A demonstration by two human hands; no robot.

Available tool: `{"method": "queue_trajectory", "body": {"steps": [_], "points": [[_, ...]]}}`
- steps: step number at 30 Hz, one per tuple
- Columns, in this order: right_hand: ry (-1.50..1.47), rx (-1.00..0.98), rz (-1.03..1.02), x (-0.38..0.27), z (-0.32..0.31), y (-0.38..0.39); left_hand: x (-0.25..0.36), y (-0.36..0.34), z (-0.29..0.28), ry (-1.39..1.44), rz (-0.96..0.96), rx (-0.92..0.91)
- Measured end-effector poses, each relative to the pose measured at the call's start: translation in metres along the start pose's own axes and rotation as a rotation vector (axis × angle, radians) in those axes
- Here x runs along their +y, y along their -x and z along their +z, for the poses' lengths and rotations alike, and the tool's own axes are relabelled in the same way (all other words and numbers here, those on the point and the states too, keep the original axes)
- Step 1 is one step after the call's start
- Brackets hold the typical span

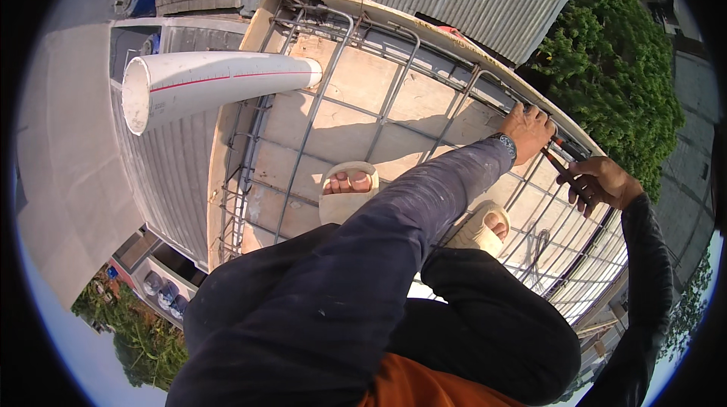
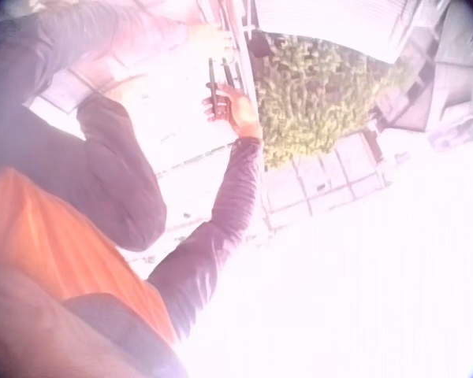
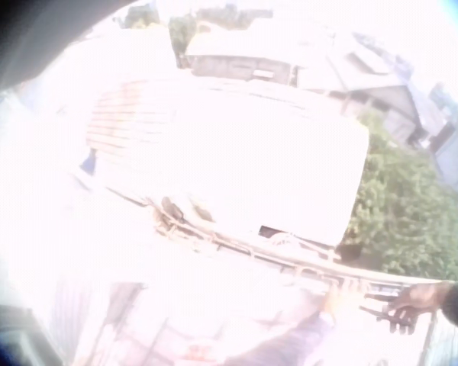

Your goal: The person ties steel reinforcement bars together using wire and a pair of pliers on a concrete roof structure.

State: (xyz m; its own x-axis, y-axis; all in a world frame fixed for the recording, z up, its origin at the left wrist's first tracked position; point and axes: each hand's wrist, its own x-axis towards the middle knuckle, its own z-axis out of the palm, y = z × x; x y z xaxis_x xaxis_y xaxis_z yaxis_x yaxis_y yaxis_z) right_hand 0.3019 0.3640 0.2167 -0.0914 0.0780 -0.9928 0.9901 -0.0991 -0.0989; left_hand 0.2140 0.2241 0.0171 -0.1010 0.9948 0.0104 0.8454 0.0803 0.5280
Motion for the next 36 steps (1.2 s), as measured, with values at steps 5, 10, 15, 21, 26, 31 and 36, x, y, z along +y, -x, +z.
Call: {"method": "queue_trajectory", "body": {"steps": [5,10,15,21,26,31,36], "points": [[0.470,0.176,-0.038,-0.014,0.020,0.001,-0.013,-0.001,-0.028,-0.039,0.080,-0.178],[1.487,0.739,-0.527,0.011,0.042,-0.006,-0.033,-0.006,-0.032,0.064,0.131,-0.154],[1.754,1.066,-0.719,0.048,0.030,-0.019,-0.022,-0.024,-0.041,0.101,0.096,-0.228],[1.842,1.163,-0.686,0.059,0.010,-0.043,-0.019,-0.029,-0.055,0.024,0.094,-0.317],[1.892,1.219,-0.536,0.040,0.012,-0.056,-0.018,-0.034,-0.065,-0.024,0.087,-0.369],[1.599,1.042,-0.438,0.032,0.014,-0.052,-0.025,-0.034,-0.061,-0.046,0.146,-0.313],[1.282,0.779,-0.254,0.044,0.017,-0.033,-0.011,-0.036,-0.060,-0.039,0.186,-0.418]]}}
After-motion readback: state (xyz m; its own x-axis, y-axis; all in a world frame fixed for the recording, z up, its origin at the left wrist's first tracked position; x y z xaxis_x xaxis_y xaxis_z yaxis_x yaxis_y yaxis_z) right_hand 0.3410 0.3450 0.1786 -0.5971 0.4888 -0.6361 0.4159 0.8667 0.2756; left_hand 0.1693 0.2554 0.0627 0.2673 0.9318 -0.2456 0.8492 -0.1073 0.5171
